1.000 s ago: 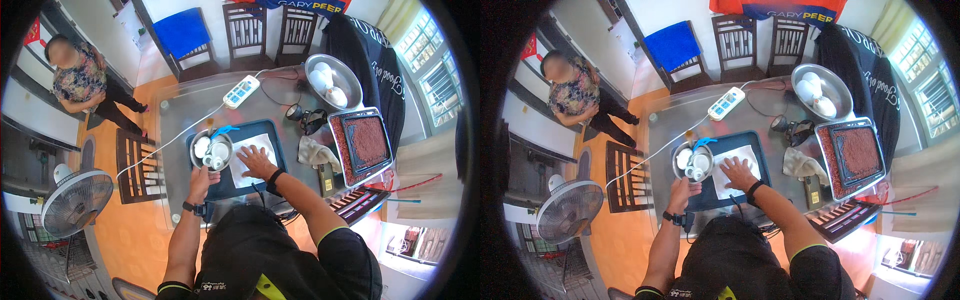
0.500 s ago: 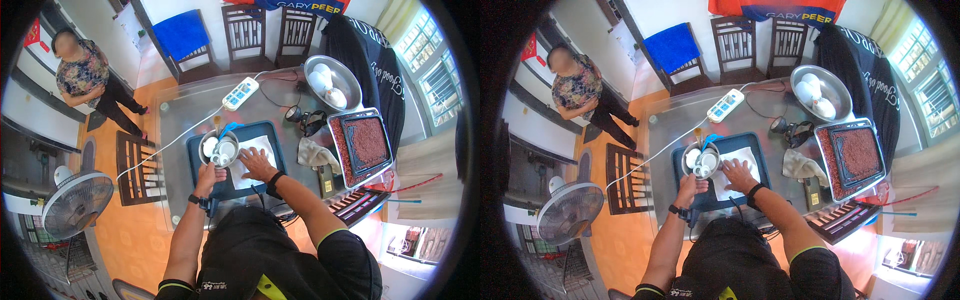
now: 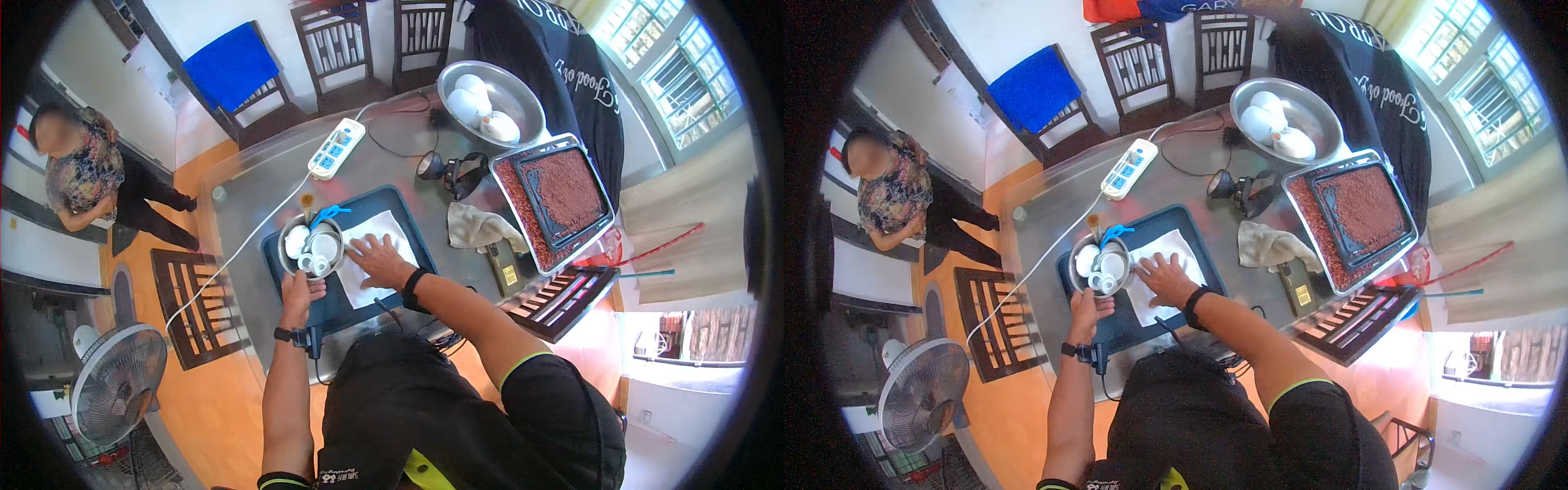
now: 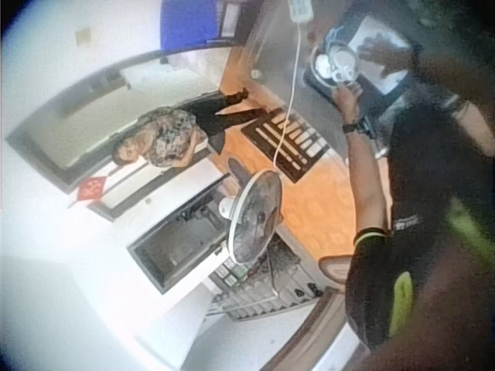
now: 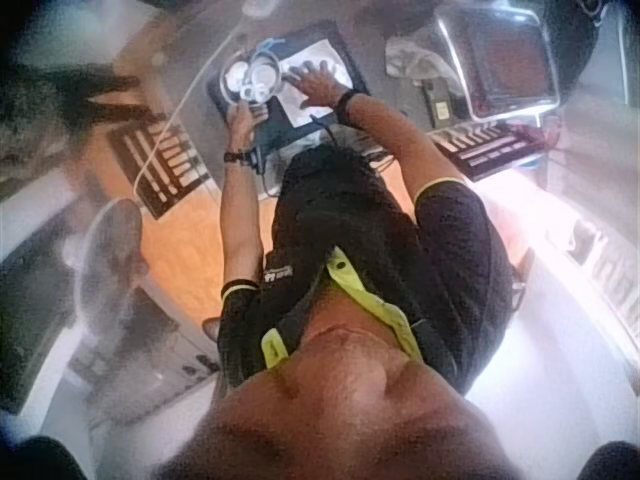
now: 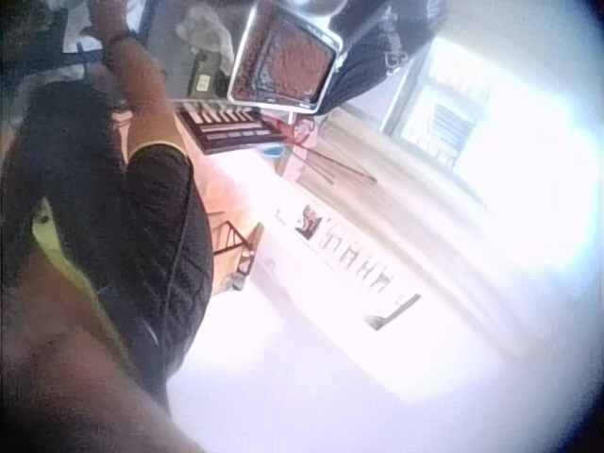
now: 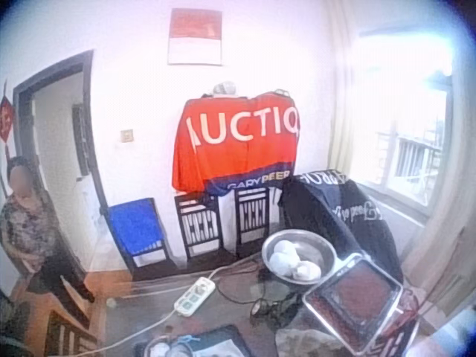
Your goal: The person handles a teapot, cups, and a pitcher on a tray, then wipes a fan's motor housing and cage with a cloth. They move to a staircase and wipe the metal handrail and its supports with the cloth.
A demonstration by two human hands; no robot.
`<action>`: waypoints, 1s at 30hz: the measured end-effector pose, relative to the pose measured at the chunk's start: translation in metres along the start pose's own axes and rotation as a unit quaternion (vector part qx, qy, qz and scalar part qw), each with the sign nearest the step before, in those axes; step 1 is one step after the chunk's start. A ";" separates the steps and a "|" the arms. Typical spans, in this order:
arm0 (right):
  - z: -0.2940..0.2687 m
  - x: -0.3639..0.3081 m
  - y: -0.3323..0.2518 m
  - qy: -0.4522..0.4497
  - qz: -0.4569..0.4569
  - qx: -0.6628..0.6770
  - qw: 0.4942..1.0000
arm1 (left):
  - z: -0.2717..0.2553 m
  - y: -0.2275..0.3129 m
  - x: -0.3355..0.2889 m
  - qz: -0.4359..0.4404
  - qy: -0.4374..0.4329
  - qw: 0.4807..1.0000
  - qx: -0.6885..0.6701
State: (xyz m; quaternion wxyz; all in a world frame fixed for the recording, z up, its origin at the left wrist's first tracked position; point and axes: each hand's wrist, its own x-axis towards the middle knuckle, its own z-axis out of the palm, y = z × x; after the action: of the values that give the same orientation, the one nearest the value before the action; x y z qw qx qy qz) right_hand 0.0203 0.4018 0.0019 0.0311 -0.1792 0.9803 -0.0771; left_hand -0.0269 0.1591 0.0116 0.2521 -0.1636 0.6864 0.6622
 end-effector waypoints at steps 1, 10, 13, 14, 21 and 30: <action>0.001 0.000 0.000 -0.003 0.000 0.001 1.000 | 0.002 0.000 0.000 0.007 0.005 1.000 0.002; -0.007 -0.005 0.003 -0.023 0.001 0.001 1.000 | 0.005 -0.013 -0.038 -0.007 0.047 0.999 -0.016; -0.008 -0.005 0.010 -0.028 -0.009 0.027 0.999 | 0.010 -0.023 -0.056 0.144 -0.006 0.935 0.324; -0.010 -0.006 0.013 0.001 0.006 0.036 0.999 | 0.016 -0.024 -0.060 0.143 -0.001 0.936 0.322; -0.018 -0.009 0.056 0.055 0.040 0.032 0.997 | 0.036 -0.032 -0.068 0.399 -0.139 0.747 0.513; -0.017 -0.025 0.064 0.052 0.040 0.025 0.998 | 0.023 -0.028 -0.076 0.355 -0.163 0.702 0.595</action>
State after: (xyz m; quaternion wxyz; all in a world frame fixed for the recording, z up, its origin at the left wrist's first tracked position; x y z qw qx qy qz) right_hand 0.0196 0.4726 0.0089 -0.0122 -0.1351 0.9847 -0.1096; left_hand 0.0536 0.1720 0.0313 0.1515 0.3864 0.8933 0.1726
